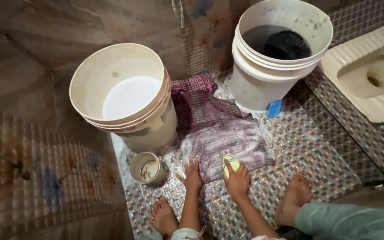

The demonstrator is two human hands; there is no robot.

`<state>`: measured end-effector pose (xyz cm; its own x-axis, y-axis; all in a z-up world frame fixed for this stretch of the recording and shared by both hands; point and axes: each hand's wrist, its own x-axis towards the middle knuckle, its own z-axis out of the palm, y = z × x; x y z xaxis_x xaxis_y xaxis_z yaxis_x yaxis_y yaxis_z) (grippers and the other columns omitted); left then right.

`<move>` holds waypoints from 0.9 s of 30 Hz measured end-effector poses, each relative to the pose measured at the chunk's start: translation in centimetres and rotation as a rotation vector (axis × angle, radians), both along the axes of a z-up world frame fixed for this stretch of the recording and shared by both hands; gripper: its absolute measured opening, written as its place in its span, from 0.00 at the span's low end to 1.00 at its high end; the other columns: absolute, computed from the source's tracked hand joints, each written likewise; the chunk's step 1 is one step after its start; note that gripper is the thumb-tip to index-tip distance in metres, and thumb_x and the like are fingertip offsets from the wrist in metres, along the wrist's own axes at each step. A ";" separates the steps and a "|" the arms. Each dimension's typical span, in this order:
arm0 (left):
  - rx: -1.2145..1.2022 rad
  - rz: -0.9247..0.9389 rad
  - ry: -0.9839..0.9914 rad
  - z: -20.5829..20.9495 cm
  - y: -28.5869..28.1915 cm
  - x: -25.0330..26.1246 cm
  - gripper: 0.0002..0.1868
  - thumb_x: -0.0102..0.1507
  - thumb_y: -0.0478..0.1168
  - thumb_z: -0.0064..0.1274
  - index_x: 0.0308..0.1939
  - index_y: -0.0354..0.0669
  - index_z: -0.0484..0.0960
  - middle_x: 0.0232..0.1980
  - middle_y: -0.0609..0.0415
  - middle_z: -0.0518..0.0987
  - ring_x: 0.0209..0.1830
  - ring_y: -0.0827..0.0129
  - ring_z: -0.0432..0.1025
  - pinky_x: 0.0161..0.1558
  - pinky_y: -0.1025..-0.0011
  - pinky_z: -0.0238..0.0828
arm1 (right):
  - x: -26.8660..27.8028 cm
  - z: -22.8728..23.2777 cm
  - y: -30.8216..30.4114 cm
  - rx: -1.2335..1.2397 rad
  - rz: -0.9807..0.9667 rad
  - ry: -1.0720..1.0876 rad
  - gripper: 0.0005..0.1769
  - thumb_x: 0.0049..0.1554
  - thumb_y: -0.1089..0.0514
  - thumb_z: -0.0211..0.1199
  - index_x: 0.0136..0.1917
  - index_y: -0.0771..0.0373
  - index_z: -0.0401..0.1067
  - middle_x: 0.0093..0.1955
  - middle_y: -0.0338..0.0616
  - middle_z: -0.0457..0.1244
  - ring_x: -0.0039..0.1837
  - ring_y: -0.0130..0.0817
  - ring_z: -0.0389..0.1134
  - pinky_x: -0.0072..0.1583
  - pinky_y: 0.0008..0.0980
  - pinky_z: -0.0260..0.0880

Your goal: Washing a piece of patterned cloth by hand on a bathroom floor using soap and water.

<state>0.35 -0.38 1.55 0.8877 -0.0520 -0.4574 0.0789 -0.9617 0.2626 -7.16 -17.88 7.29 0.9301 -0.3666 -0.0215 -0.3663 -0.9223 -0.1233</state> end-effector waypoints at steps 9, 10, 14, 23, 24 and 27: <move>0.011 -0.013 0.026 0.7 0.0 0.3 0.52 0.58 0.55 0.65 0.80 0.70 0.49 0.86 0.68 0.40 0.86 0.64 0.37 0.71 0.23 0.12 | 0.2 0.7 0.1 -0.019 -0.014 -0.020 0.41 0.49 0.39 0.68 0.74 0.27 0.58 0.67 0.53 0.55 0.65 0.50 0.58 0.63 0.48 0.62; 0.013 -0.019 0.027 0.6 0.0 0.2 0.52 0.58 0.55 0.65 0.80 0.70 0.49 0.86 0.68 0.40 0.86 0.64 0.37 0.71 0.23 0.12 | 0.1 0.7 0.1 -0.017 -0.020 -0.018 0.41 0.49 0.39 0.68 0.74 0.27 0.58 0.67 0.53 0.55 0.65 0.50 0.58 0.63 0.48 0.62; 0.008 -0.007 0.014 -0.4 0.5 0.2 0.52 0.58 0.54 0.65 0.80 0.70 0.50 0.86 0.68 0.41 0.86 0.64 0.38 0.71 0.24 0.12 | 0.1 0.5 0.3 -0.025 0.002 -0.018 0.38 0.53 0.39 0.66 0.76 0.28 0.58 0.67 0.54 0.56 0.64 0.50 0.58 0.63 0.49 0.62; -0.004 -0.016 -0.009 -0.6 0.0 0.2 0.52 0.58 0.56 0.64 0.80 0.69 0.49 0.86 0.67 0.39 0.85 0.63 0.37 0.70 0.23 0.12 | 0.0 0.0 -0.1 -0.034 0.012 -0.100 0.39 0.52 0.40 0.67 0.75 0.30 0.60 0.67 0.54 0.56 0.66 0.51 0.58 0.63 0.48 0.62; -0.001 -0.019 -0.007 -0.6 0.0 0.2 0.53 0.58 0.56 0.64 0.80 0.69 0.48 0.86 0.67 0.39 0.86 0.64 0.37 0.70 0.23 0.12 | -0.1 0.1 -0.1 -0.030 0.001 -0.124 0.39 0.51 0.40 0.67 0.74 0.30 0.61 0.67 0.54 0.56 0.66 0.51 0.58 0.62 0.49 0.62; -0.017 0.005 -0.009 -2.4 0.0 0.1 0.54 0.57 0.54 0.65 0.81 0.70 0.47 0.86 0.67 0.39 0.85 0.64 0.37 0.71 0.24 0.10 | 0.2 1.1 -0.1 -0.038 0.003 -0.049 0.38 0.52 0.39 0.67 0.74 0.27 0.59 0.67 0.53 0.56 0.65 0.50 0.58 0.62 0.49 0.62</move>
<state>0.50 -0.35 -0.80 0.8923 -0.0549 -0.4480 0.0816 -0.9566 0.2797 -6.99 -18.00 8.36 0.9307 -0.3638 0.0380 -0.3582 -0.9276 -0.1062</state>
